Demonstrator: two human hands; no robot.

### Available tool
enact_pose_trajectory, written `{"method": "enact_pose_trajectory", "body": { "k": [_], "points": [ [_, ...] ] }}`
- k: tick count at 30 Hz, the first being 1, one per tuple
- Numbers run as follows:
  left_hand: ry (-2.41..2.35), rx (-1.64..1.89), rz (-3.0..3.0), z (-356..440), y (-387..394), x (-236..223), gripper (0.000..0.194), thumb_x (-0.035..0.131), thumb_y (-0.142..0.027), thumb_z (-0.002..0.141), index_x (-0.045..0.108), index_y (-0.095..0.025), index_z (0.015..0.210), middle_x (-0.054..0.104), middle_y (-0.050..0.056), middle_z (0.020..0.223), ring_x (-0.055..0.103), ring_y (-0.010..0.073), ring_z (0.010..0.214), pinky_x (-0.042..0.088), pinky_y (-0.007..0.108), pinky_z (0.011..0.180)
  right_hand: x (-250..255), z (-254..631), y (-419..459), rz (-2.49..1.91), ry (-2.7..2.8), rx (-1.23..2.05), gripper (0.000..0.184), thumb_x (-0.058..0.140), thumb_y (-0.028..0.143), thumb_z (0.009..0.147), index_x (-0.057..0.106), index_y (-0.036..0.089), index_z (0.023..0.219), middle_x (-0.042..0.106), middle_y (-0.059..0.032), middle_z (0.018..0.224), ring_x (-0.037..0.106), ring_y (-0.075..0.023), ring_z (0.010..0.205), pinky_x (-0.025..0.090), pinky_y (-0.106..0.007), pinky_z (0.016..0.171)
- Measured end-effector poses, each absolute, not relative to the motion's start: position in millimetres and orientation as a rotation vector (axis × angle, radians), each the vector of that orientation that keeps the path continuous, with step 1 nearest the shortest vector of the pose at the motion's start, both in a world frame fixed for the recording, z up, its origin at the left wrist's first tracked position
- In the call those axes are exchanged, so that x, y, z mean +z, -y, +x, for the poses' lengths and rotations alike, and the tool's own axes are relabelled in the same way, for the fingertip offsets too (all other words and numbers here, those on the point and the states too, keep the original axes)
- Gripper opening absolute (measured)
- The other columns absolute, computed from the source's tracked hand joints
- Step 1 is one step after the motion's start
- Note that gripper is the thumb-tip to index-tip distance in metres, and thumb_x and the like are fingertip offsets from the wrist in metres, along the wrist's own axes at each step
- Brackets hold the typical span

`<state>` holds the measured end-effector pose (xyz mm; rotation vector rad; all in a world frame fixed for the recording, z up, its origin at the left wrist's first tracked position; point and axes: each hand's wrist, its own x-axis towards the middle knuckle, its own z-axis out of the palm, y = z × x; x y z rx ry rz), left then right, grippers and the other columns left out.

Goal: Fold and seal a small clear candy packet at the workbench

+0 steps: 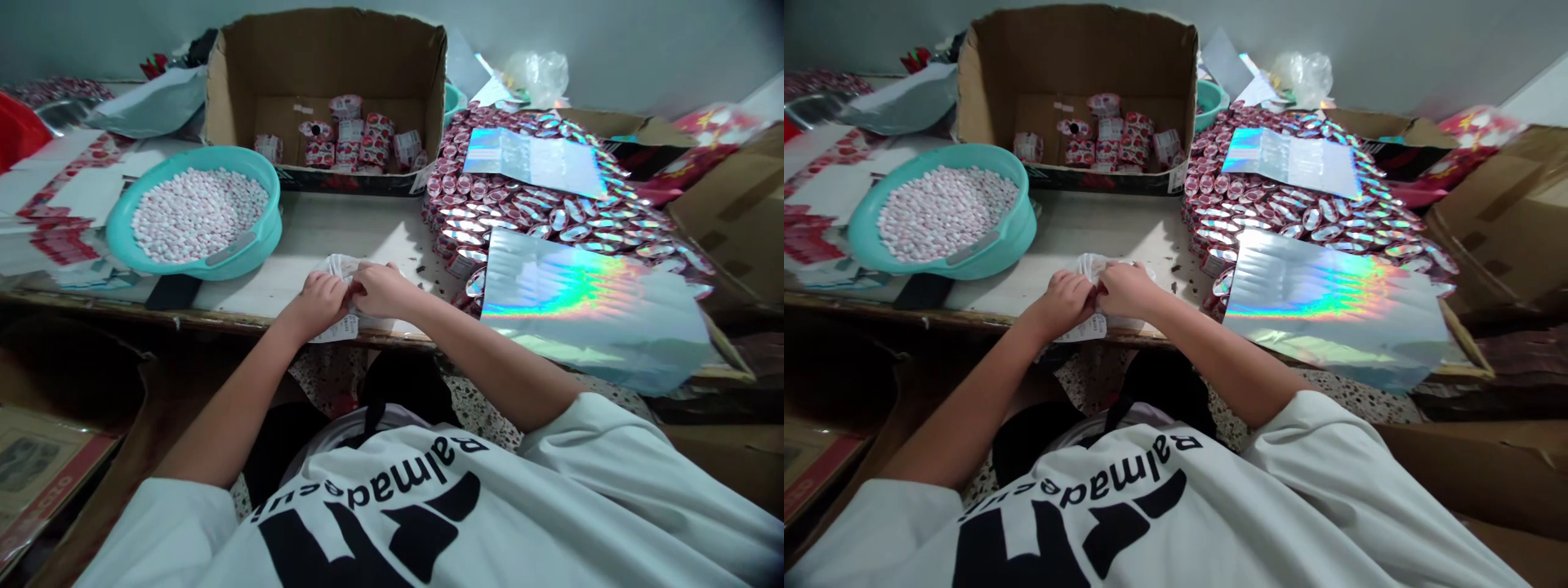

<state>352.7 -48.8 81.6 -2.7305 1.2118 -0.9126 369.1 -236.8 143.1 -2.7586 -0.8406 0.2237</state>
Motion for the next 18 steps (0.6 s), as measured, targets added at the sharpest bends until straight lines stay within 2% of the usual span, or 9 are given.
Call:
{"method": "enact_pose_trajectory", "body": {
  "k": [7,12,15,18],
  "points": [
    [-1.232,-0.780,-2.749,354,46,84,0.019,0.045,-0.027,0.096,0.059,-0.014,0.093,0.062,0.014,0.085,0.061,0.0302,0.090,0.047,0.046,0.096,137,362,232,-2.812,0.894,0.137,0.024,0.051,0.026,0.089,0.070,0.013,0.091,0.065,-0.0147,0.107,0.060,-0.0281,0.100,0.033,-0.040,0.086],
    [-1.379,-0.912,-2.586,358,46,90,0.023,0.043,-0.026,0.097,0.060,-0.012,0.092,0.060,0.012,0.082,0.059,0.0280,0.083,0.048,0.042,0.091,132,348,229,-2.868,0.888,0.007,0.030,0.047,0.028,0.092,0.070,0.011,0.103,0.062,-0.0188,0.113,0.055,-0.0332,0.108,0.032,-0.046,0.091],
    [-1.401,-0.809,-2.644,360,47,94,0.021,0.045,-0.026,0.096,0.061,-0.011,0.094,0.062,0.013,0.085,0.060,0.0283,0.086,0.046,0.043,0.094,126,346,230,-2.869,0.827,-0.042,0.032,0.046,0.028,0.094,0.068,0.011,0.107,0.060,-0.0189,0.115,0.054,-0.0333,0.108,0.031,-0.046,0.092],
    [-1.320,-0.655,-2.792,354,45,101,0.018,0.045,-0.024,0.096,0.060,-0.014,0.095,0.066,0.011,0.090,0.062,0.0280,0.092,0.042,0.047,0.101,116,347,234,-2.799,0.786,-0.087,0.029,0.045,0.028,0.096,0.069,0.013,0.103,0.061,-0.0154,0.116,0.054,-0.0296,0.107,0.030,-0.044,0.089]
  ]
}}
